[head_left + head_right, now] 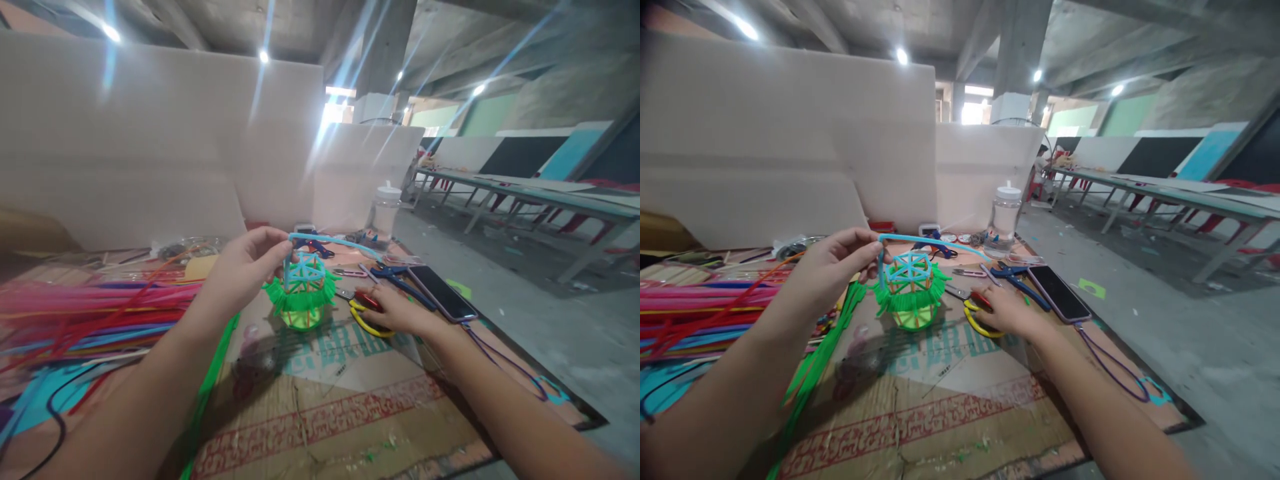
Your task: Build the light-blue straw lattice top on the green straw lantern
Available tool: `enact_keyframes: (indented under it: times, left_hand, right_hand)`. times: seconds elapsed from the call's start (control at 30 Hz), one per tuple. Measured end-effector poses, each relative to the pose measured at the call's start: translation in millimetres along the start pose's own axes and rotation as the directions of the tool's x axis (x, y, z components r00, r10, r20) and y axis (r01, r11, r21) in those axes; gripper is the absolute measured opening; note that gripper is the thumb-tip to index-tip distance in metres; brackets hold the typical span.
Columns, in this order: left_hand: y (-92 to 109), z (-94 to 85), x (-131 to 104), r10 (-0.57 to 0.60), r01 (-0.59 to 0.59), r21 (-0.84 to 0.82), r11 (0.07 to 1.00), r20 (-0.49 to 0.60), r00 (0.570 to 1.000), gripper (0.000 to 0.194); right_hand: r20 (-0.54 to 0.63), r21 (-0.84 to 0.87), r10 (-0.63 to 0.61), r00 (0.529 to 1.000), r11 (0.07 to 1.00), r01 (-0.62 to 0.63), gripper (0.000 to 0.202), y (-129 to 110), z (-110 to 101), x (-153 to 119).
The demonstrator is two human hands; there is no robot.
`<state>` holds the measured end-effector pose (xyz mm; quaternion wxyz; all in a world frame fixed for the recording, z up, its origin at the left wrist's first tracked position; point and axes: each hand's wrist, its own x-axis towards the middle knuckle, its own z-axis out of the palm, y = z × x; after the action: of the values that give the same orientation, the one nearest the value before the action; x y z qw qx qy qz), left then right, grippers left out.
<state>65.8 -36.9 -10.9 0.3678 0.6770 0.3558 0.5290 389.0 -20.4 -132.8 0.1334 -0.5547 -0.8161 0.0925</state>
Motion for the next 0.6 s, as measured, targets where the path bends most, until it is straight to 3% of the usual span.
enact_keyframes:
  times: [0.13,0.27,0.4,0.47,0.6]
  left_hand:
    - [0,1.5,-2,-0.016,0.016,-0.001,1.000,0.041,0.999,0.025]
    - [2,4.0,-3,-0.024,0.025,-0.030,0.999,0.050,0.998,0.029]
    - [2,2.1,2,-0.027,0.021,-0.110,0.994,-0.053,0.998,0.036]
    - [0,-0.1,5,-0.041,0.024,-0.168,0.986,-0.100,0.994,0.039]
    - [-5,-2.0,10,-0.045,0.008,-0.250,0.968,-0.142,0.989,0.041]
  right_hand:
    - [0.000,-0.036,0.064,0.998,0.997,-0.064,0.061,-8,4,-1]
    - [-0.070,-0.017,0.111,0.991,0.993,-0.113,0.070,-12,-1,-3]
    - [-0.243,0.165,0.199,0.949,0.973,-0.162,0.049,-9,-23,-8]
    - [-0.275,0.259,0.210,0.938,0.956,-0.138,0.045,-12,-33,-13]
    - [-0.200,0.341,0.074,0.977,0.940,-0.002,0.048,-33,-40,-26]
